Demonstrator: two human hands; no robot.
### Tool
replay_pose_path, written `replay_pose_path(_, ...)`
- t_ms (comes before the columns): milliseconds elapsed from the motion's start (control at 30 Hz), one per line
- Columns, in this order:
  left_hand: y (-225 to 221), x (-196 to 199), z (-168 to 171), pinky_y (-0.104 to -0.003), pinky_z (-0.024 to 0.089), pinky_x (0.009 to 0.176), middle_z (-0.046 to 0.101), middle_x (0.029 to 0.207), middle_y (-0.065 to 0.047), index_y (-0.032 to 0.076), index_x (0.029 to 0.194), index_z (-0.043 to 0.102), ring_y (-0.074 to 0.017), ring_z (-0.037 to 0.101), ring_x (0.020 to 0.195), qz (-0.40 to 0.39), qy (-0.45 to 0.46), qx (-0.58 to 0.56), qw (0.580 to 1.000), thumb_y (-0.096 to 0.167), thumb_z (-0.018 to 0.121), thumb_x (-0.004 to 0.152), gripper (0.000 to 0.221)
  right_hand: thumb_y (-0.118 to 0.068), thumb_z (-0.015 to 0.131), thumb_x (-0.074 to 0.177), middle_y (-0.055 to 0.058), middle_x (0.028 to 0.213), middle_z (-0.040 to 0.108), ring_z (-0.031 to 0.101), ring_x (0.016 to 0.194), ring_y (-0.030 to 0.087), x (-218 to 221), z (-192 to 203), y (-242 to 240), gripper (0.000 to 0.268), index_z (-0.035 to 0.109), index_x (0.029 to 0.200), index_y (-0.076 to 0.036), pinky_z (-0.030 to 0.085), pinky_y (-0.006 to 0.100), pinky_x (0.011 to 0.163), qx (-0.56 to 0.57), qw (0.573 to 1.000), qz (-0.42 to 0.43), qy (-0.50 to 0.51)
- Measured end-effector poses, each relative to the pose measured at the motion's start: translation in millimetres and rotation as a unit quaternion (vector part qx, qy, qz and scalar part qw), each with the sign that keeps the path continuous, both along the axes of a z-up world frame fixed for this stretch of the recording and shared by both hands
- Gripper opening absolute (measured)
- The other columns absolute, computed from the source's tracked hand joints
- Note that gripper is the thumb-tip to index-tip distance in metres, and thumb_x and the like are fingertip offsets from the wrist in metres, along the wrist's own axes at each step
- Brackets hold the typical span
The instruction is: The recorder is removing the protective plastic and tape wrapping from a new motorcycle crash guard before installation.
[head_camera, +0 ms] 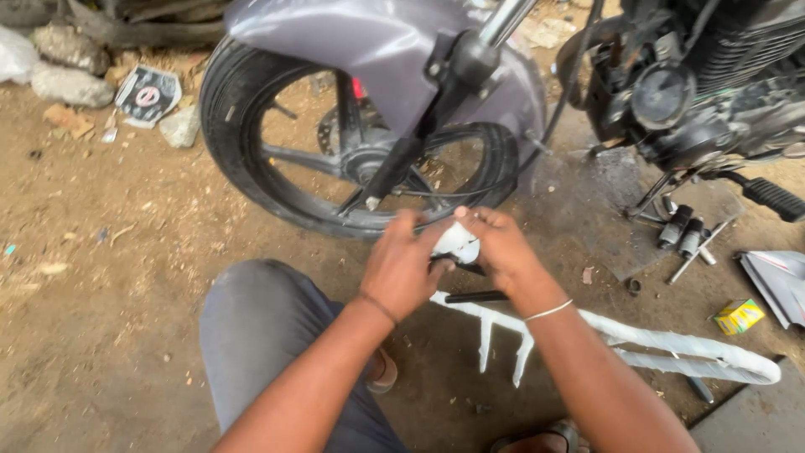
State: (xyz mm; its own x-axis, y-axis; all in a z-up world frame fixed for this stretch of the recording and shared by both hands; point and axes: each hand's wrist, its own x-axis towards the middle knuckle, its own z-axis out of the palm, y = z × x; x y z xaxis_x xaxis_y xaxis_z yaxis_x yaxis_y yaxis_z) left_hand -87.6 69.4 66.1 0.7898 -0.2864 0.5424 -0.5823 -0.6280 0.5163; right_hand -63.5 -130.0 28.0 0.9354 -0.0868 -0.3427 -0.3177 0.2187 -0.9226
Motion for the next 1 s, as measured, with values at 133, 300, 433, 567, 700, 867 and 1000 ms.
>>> replay_pose_path(133,3.0,10.4,-5.4,-0.053,0.054,0.075,0.070,0.106,-0.017,0.014,0.129,0.067,-0.0429,0.068,0.089,-0.098,0.156,-0.018,0.983,0.017,0.073,0.085,0.044,-0.028,0.069,0.097,0.007,0.088,0.073,0.069,0.078,0.020,-0.8,1.7,-3.1,0.027,0.065,0.103,-0.002,0.056,0.036,0.070,0.012,0.999,0.024,0.037)
replay_pose_path(300,-2.1,25.3,-19.4,-0.051,0.054,0.080,0.072,0.095,-0.018,0.011,0.104,0.074,-0.0407,0.070,0.091,-0.075,0.135,0.031,0.988,0.024,0.072,0.090,0.020,-0.040,0.059,0.107,0.004,0.093,0.072,0.059,0.082,0.016,-17.2,4.6,-2.0,0.042,0.074,0.116,-0.002,0.046,0.034,0.075,-0.163,0.984,0.068,0.014)
replay_pose_path(433,-11.3,58.0,-84.2,-0.040,0.054,0.073,0.073,0.085,-0.013,0.003,0.103,0.075,-0.0276,0.068,0.082,-0.124,0.377,-0.136,0.908,0.029,0.067,0.096,0.028,-0.022,0.074,0.088,0.016,0.114,0.065,0.065,0.104,0.032,-46.1,46.0,22.8,0.048,0.062,0.130,-0.002,0.052,0.039,0.089,-0.422,0.832,0.135,-0.333)
replay_pose_path(567,-20.6,76.8,-127.2,-0.037,0.046,0.063,0.066,0.080,-0.003,-0.001,0.111,0.075,-0.0171,0.054,0.072,-0.159,0.596,-0.239,0.750,0.043,0.059,0.100,0.048,-0.012,0.074,0.088,0.017,0.113,0.071,0.070,0.093,0.036,-49.9,44.0,21.3,0.040,0.067,0.127,-0.006,0.055,0.040,0.080,-0.520,0.771,0.176,-0.321)
replay_pose_path(700,-26.1,64.9,-100.4,-0.040,0.051,0.066,0.064,0.078,-0.007,-0.011,0.110,0.072,-0.0244,0.059,0.075,-0.068,0.570,-0.253,0.779,0.054,0.060,0.106,0.066,-0.015,0.075,0.091,0.013,0.099,0.074,0.073,0.083,0.026,-18.0,14.9,-2.7,0.018,0.073,0.105,-0.005,0.057,0.036,0.072,-0.512,0.795,0.163,-0.281)
replay_pose_path(867,-11.9,17.6,-46.0,-0.052,0.054,0.084,0.061,0.116,-0.030,0.000,0.115,0.072,-0.0466,0.065,0.105,-0.165,0.092,-0.069,0.980,0.036,0.087,0.074,0.056,-0.009,0.071,0.089,0.005,0.083,0.077,0.068,0.070,0.012,8.9,-11.4,-26.5,0.013,0.075,0.099,-0.001,0.054,0.028,0.061,-0.231,0.965,0.121,-0.015)
replay_pose_path(1000,-13.9,17.1,-56.8,-0.044,0.058,0.084,0.056,0.131,-0.021,0.002,0.125,0.063,-0.0372,0.070,0.100,-0.131,0.190,0.059,0.971,0.015,0.081,0.075,0.055,-0.009,0.075,0.090,0.007,0.081,0.072,0.057,0.064,0.013,9.8,-16.4,-26.1,0.013,0.074,0.101,-0.002,0.044,0.029,0.055,-0.268,0.952,0.142,0.033)
